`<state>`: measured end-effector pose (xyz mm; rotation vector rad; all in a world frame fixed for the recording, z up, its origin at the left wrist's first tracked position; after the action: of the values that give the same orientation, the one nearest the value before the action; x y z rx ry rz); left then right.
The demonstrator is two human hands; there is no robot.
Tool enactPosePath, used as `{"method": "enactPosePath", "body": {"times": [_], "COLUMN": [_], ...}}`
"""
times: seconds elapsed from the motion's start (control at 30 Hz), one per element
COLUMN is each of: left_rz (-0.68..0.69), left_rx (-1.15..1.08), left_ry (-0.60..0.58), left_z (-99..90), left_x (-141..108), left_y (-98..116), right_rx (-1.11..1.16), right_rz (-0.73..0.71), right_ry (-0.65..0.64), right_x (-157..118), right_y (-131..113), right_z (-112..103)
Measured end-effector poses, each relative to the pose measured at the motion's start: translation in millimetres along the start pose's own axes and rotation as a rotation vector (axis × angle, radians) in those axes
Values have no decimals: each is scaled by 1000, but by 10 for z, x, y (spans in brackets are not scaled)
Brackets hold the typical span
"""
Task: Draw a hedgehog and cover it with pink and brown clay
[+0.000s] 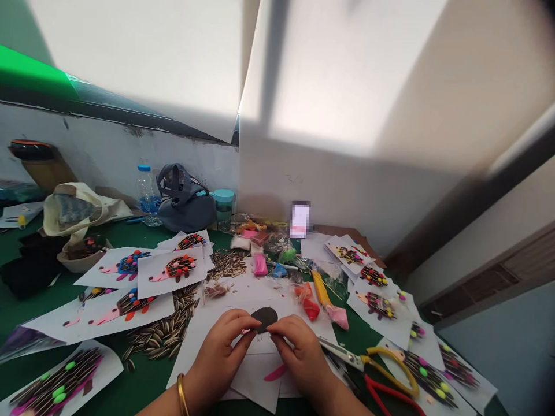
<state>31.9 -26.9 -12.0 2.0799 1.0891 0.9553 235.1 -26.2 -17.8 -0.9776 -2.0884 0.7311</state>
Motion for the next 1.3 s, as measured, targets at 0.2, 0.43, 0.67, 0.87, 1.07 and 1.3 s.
{"method": "enactPosePath", "body": {"times": [0.2,0.43,0.67,0.87,1.07,1.3], "left_rz": [-11,-24,29,-13,-3,28], "left_rx": [6,25,1,56,57,21], "left_ry": [-30,-79,-31,-75,-82,-34], "left_z": [-9,-25,-1,-18,-17,15], "left_x": [-4,0,9,7,-4,1], "left_y": [8,49,13,42,51,11], "right_rx": [-26,-33,14,-17,-59,-6], "right_rz": [60,66,-53,1,-2,-21], "right_ry": [15,2,-9,-15,-12,11], "right_x": [-12,-30,11,-7,-9,14], "right_y": [4,14,-9,13,-20,-44], "right_z": [17,19,27,41,26,21]}}
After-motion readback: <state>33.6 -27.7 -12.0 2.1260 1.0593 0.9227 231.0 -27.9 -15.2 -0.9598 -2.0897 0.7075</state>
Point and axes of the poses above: each hand's wrist, its own x-axis towards the middle knuckle, its own z-axis out of the palm, y = z × x, the point moved 1 cm from there along x, towards the middle knuckle, and after that the axes turned 10 degrees about -y, right-handed, at the moved point
